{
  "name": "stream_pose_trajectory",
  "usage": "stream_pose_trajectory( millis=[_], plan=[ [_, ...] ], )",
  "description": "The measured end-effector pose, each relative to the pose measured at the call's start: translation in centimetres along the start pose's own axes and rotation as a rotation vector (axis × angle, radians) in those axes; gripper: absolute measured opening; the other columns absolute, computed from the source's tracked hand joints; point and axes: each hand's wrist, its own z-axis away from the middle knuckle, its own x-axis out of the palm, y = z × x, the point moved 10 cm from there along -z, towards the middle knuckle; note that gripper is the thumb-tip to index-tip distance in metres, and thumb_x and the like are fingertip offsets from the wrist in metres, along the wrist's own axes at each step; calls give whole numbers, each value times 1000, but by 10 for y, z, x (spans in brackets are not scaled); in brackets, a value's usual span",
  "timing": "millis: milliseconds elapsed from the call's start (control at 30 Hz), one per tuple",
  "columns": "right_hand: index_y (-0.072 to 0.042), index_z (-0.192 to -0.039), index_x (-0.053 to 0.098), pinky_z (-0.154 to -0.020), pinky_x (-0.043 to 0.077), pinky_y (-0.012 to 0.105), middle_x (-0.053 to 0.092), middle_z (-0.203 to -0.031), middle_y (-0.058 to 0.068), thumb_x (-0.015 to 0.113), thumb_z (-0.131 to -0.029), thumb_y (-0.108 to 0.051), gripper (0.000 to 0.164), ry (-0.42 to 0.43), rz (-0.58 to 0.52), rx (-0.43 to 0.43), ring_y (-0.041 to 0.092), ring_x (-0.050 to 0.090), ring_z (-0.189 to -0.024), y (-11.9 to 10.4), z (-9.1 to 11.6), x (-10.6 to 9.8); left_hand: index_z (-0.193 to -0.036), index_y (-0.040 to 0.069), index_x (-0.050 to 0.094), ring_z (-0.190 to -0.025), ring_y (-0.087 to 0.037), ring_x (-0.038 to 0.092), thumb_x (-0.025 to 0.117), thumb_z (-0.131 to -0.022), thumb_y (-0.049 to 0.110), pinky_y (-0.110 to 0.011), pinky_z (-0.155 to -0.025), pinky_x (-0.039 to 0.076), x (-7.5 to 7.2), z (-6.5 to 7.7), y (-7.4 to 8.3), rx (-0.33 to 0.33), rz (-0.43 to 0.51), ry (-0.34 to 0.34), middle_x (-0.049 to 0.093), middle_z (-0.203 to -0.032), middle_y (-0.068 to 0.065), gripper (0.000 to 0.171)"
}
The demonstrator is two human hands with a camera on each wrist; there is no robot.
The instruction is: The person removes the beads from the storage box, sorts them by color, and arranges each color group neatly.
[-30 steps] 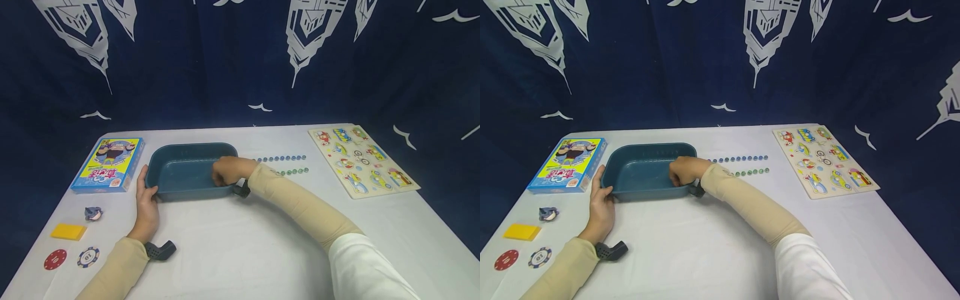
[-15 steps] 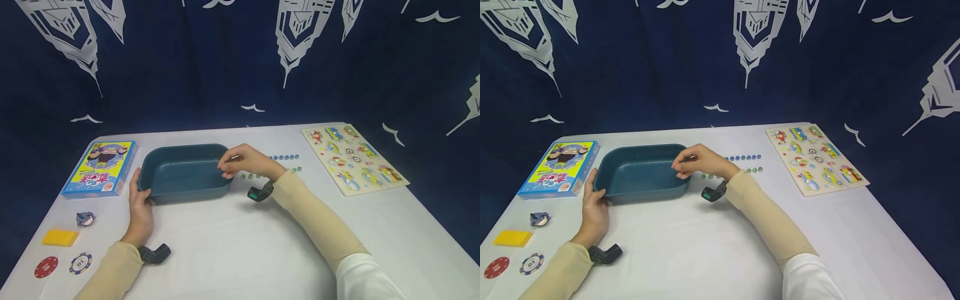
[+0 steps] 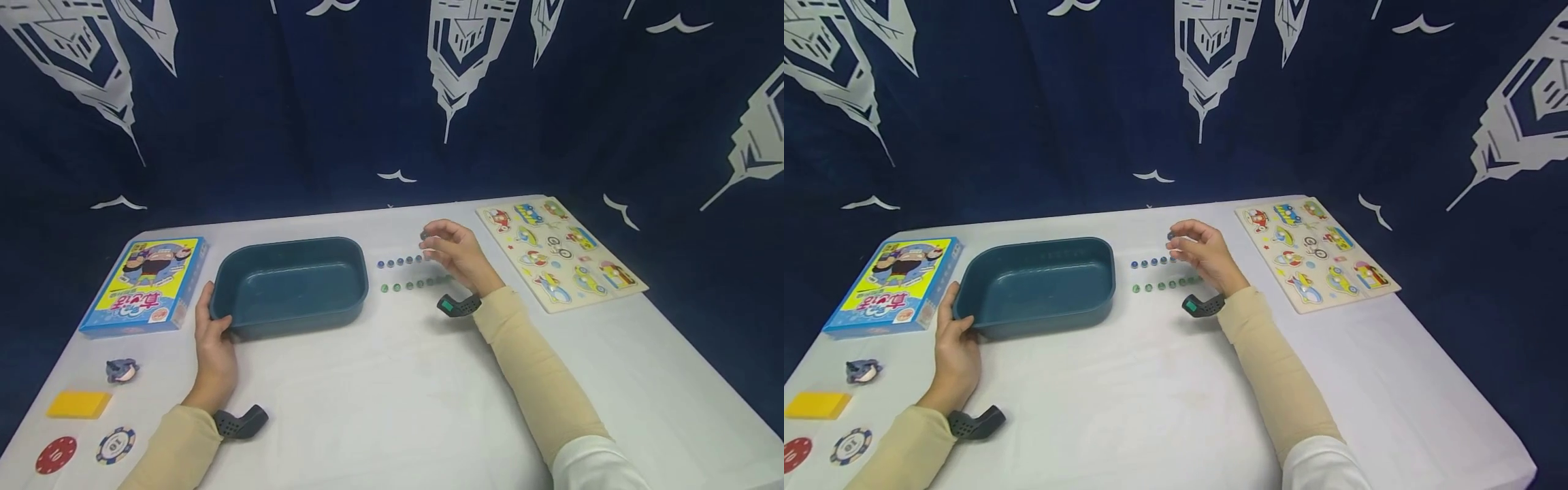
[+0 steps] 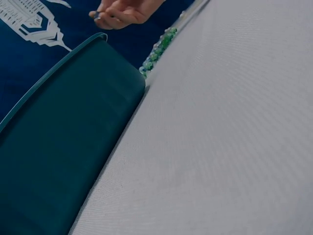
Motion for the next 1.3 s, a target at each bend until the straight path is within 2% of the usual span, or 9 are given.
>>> stream_pose_trajectory(
  millis=[100, 167, 300, 400, 467, 600, 833, 1133, 1300],
  plan=[
    [-9, -100, 66, -74, 58, 23, 65, -94, 3, 59, -92, 9, 21, 124, 4, -59, 15, 68, -84, -7, -1, -31, -161, 18, 8, -151, -6, 1, 22, -90, 2, -16, -116, 4, -1, 0, -1, -10, -3, 1, 3, -167, 6, 74],
    [-8, -100, 66, -72, 57, 24, 67, -94, 2, 62, -92, 5, 16, 210, 58, -94, 14, 68, -83, -12, 1, -53, -161, 20, 8, -151, -5, 0, 21, -90, 3, -16, -116, 4, -2, 0, -1, -20, -11, 2, 2, -166, 8, 74],
    [-10, -102, 69, -66, 56, 22, 70, -98, -2, 68, -92, -7, 10, 407, 328, -124, 11, 66, -80, -19, 8, -91, -161, 23, 7, -150, -4, -2, 21, -91, 5, -16, -116, 2, -6, 0, -1, -31, -15, 4, 0, -166, 10, 73],
    [-10, -105, 70, -64, 54, 20, 70, -103, -1, 71, -92, -18, 16, 531, 573, -79, 10, 65, -79, -21, 13, -112, -161, 22, 7, -150, -4, -3, 20, -92, 5, -15, -116, 2, -8, 0, 0, -29, -17, 4, -1, -166, 10, 72],
    [-8, -107, 70, -63, 52, 18, 70, -107, 4, 71, -92, -21, 20, 576, 703, -33, 11, 64, -77, -20, 15, -119, -161, 21, 7, -150, -4, -3, 20, -92, 5, -15, -116, 2, -10, 0, 0, -24, -13, 6, 0, -166, 10, 72],
    [-5, -107, 70, -59, 50, 19, 71, -108, 13, 71, -91, -18, 22, 596, 896, 44, 13, 61, -71, -16, 15, -125, -161, 21, 6, -151, -4, -2, 20, -91, 4, -15, -116, 2, -11, 0, 1, -17, -4, 7, 0, -166, 9, 73],
    [-4, -101, 70, -54, 48, 23, 72, -97, 16, 72, -88, -12, 15, 551, 1065, 81, 13, 61, -60, -11, 13, -127, -161, 20, 6, -151, -4, -3, 20, -91, 3, -15, -116, 1, -11, 2, 3, -18, -1, 14, 0, -166, 8, 73],
    [-2, -99, 70, -56, 48, 25, 72, -93, 16, 72, -86, -6, 14, 519, 1126, 120, 15, 62, -64, -5, 10, -124, -161, 19, 8, -151, -5, 1, 20, -91, 2, -16, -117, 3, -14, 6, 3, -12, 30, 30, 2, -167, 7, 73],
    [-2, -100, 69, -57, 50, 25, 71, -94, 16, 72, -86, -6, 15, 499, 1117, 145, 17, 64, -66, -3, 10, -124, -160, 20, 9, -151, -5, 0, 21, -91, 3, -17, -117, 3, -14, 7, 3, -12, 26, 34, 3, -166, 8, 73]
  ],
)
